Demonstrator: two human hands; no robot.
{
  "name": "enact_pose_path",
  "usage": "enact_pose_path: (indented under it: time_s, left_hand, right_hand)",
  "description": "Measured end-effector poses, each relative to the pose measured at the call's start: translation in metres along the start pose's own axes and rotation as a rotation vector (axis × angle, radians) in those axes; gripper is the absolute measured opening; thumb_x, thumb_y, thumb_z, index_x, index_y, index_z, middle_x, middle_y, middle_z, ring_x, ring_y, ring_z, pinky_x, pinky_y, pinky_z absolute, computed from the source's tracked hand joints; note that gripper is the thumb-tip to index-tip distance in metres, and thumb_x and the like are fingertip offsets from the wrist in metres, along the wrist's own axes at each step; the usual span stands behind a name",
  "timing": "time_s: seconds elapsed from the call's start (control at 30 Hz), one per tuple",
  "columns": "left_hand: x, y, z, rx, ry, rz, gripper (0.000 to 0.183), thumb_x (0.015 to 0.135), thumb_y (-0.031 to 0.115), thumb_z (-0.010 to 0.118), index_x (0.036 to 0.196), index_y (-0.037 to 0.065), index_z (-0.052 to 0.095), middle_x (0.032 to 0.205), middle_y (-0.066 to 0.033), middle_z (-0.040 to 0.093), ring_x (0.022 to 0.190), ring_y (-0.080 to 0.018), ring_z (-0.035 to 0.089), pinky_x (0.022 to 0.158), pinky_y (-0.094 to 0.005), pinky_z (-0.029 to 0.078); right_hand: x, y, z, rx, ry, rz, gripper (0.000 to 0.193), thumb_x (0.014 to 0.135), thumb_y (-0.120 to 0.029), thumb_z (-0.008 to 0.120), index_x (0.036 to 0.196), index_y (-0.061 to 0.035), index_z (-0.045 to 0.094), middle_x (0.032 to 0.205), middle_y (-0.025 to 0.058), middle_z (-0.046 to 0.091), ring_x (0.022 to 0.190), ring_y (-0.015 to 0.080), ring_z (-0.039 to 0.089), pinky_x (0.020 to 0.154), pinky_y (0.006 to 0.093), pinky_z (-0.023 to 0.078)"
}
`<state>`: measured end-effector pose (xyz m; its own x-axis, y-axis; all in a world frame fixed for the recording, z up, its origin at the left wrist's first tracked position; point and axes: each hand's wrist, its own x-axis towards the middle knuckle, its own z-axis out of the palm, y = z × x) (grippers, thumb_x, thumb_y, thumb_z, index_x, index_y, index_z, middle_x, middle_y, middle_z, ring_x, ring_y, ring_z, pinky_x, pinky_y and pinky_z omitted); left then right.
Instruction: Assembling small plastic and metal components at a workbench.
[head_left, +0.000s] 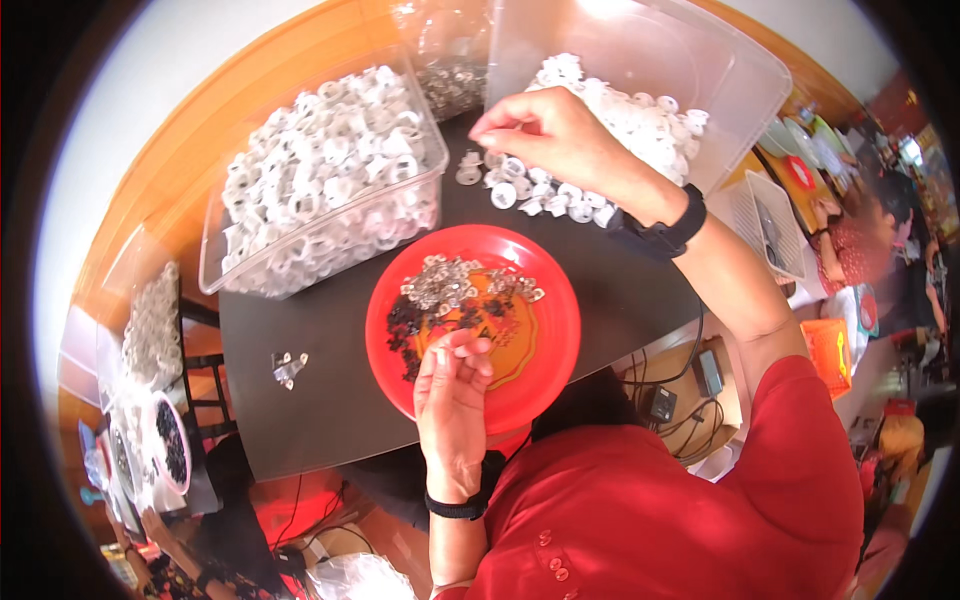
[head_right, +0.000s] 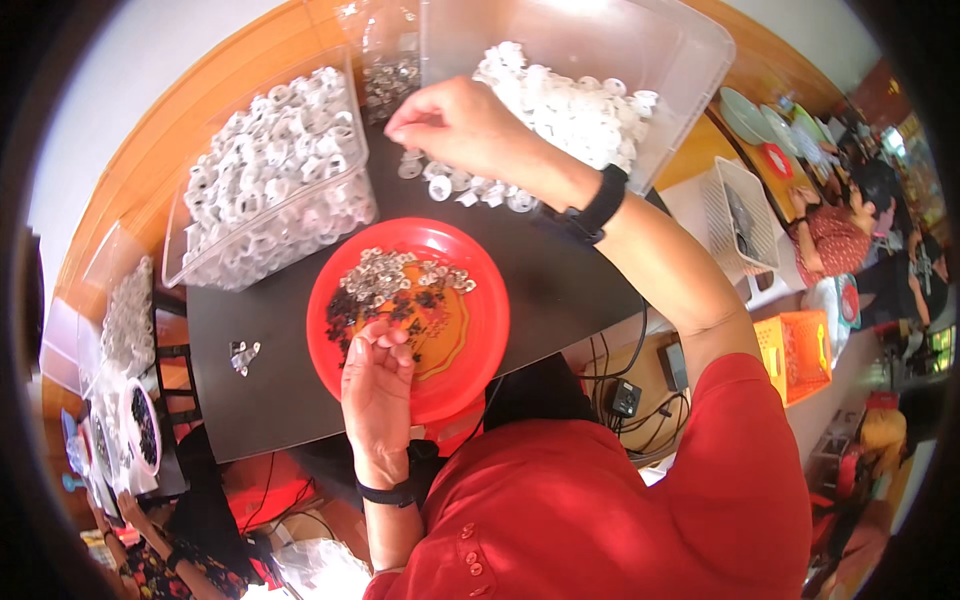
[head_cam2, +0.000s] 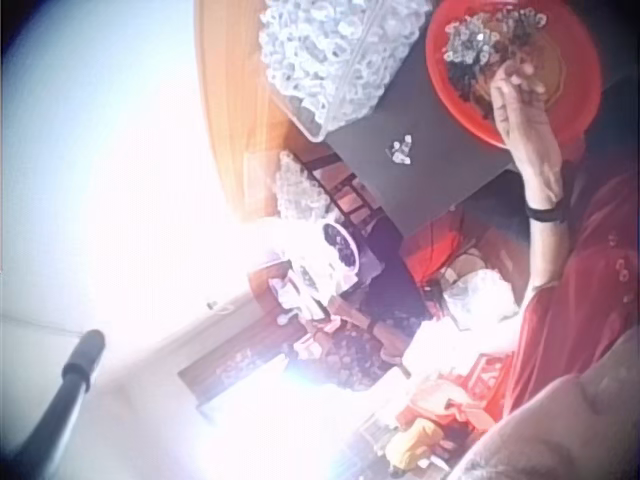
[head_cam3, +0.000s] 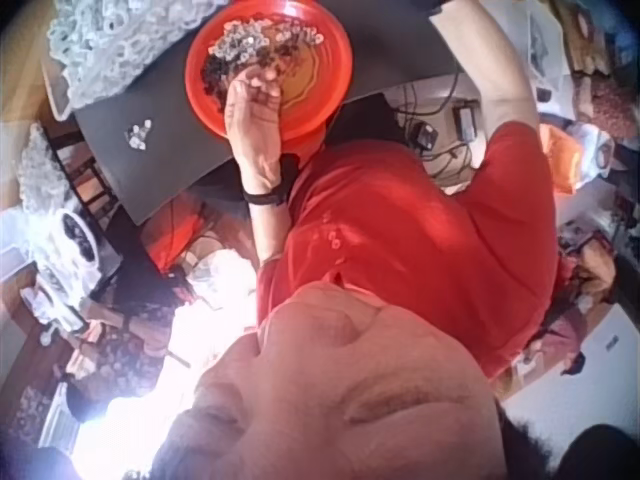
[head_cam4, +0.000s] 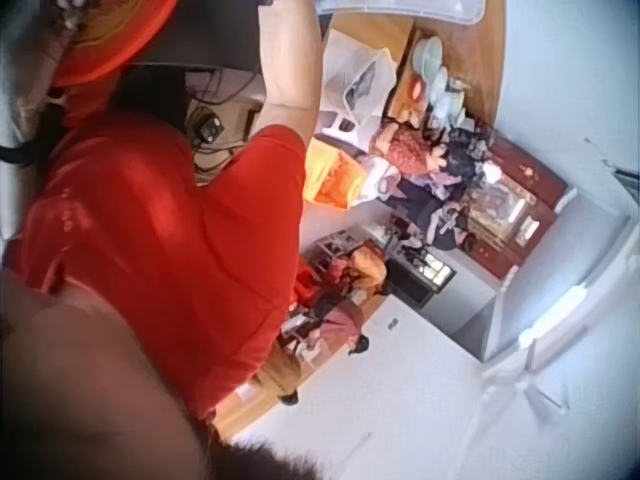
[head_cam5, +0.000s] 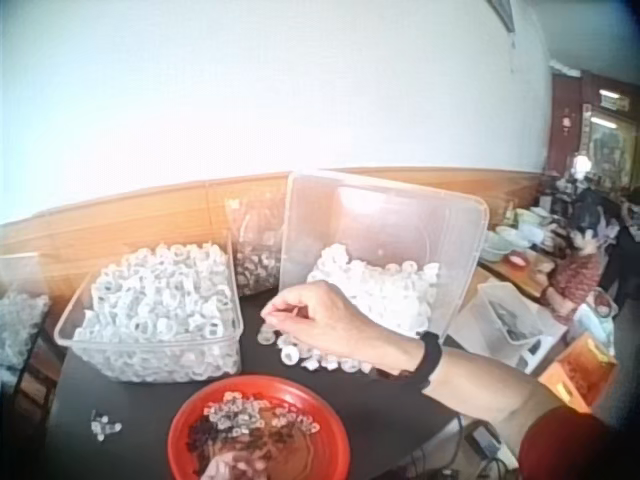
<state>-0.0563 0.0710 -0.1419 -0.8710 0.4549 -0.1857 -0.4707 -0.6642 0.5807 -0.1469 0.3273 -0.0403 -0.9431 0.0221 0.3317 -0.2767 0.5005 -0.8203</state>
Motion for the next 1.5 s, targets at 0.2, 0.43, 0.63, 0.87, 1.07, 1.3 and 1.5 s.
enact_pose_path:
  time_s: [0.2, 0.43, 0.63, 0.87, 1.07, 1.3, 1.5]
  left_hand:
    - [0.004, -0.003, 0.002, 0.061, -0.018, 0.003, 0.025, 0.099, 0.021, 0.052, 0.112, 0.002, 0.058, 0.1, -0.009, 0.061, 0.083, -0.0138, 0.055, 0.079, -0.0267, 0.047]
    - [0.0, -0.005, 0.004, 0.137, 0.013, 0.042, 0.03, 0.099, 0.026, 0.052, 0.115, 0.002, 0.057, 0.102, -0.0068, 0.059, 0.087, -0.0131, 0.055, 0.079, -0.0259, 0.045]
    - [-0.003, -0.006, 0.007, 0.138, 0.028, 0.064, 0.028, 0.099, 0.023, 0.053, 0.116, 0.002, 0.057, 0.104, -0.0071, 0.061, 0.091, -0.0138, 0.057, 0.081, -0.0258, 0.046]
    - [-0.001, -0.006, 0.013, 0.248, 0.004, 0.064, 0.035, 0.099, 0.021, 0.051, 0.127, 0.001, 0.051, 0.121, -0.0114, 0.059, 0.101, -0.0165, 0.058, 0.089, -0.0276, 0.046]
    - [-0.001, -0.01, 0.031, 0.237, -0.02, 0.113, 0.042, 0.101, 0.02, 0.048, 0.137, 0.001, 0.042, 0.134, -0.0148, 0.052, 0.115, -0.0209, 0.056, 0.095, -0.0335, 0.046]
    - [-0.004, 0.003, 0.012, 0.167, 0.06, 0.18, 0.031, 0.098, 0.012, 0.053, 0.126, 0.0, 0.053, 0.115, -0.0128, 0.062, 0.097, -0.0154, 0.061, 0.088, -0.0285, 0.051]
    - [-0.005, 0.009, 0.002, 0.115, 0.052, 0.171, 0.031, 0.097, 0.012, 0.054, 0.126, 0.002, 0.052, 0.106, -0.0079, 0.063, 0.089, -0.0132, 0.059, 0.081, -0.0242, 0.049]
  right_hand:
    - [-0.04, 0.05, -0.034, -0.322, -0.035, 0.157, 0.013, 0.085, -0.009, 0.069, 0.095, -0.0013, 0.071, 0.086, 0.0069, 0.072, 0.078, 0.0115, 0.066, 0.071, 0.0271, 0.052]
    - [-0.052, 0.077, 0.01, -0.847, -0.123, 0.163, 0.03, 0.074, -0.031, 0.076, 0.082, -0.0027, 0.068, 0.086, 0.016, 0.065, 0.083, 0.0351, 0.063, 0.071, 0.0441, 0.049]
    - [-0.061, 0.07, 0.009, -0.641, -0.067, 0.056, 0.032, 0.075, -0.021, 0.073, 0.096, -0.0001, 0.062, 0.09, 0.0144, 0.062, 0.085, 0.0325, 0.061, 0.073, 0.043, 0.048]
    - [-0.088, 0.0, 0.017, -0.163, -0.172, -0.106, 0.03, 0.077, -0.012, 0.075, 0.101, -0.0028, 0.06, 0.097, 0.0107, 0.058, 0.091, 0.0275, 0.059, 0.08, 0.0369, 0.048]
    - [-0.099, -0.021, 0.046, 0.071, -0.3, -0.164, 0.025, 0.081, -0.01, 0.072, 0.102, -0.0035, 0.061, 0.107, 0.0085, 0.057, 0.094, 0.0216, 0.06, 0.083, 0.0338, 0.049]
    - [-0.092, -0.019, 0.056, 0.109, -0.263, -0.186, 0.027, 0.08, -0.009, 0.072, 0.103, -0.0017, 0.061, 0.106, 0.0095, 0.059, 0.087, 0.0215, 0.06, 0.08, 0.033, 0.049]
    - [-0.101, 0.007, 0.051, -0.159, -0.176, -0.103, 0.014, 0.079, -0.005, 0.07, 0.091, 0.0004, 0.064, 0.088, 0.0112, 0.065, 0.081, 0.0264, 0.065, 0.071, 0.0348, 0.051]
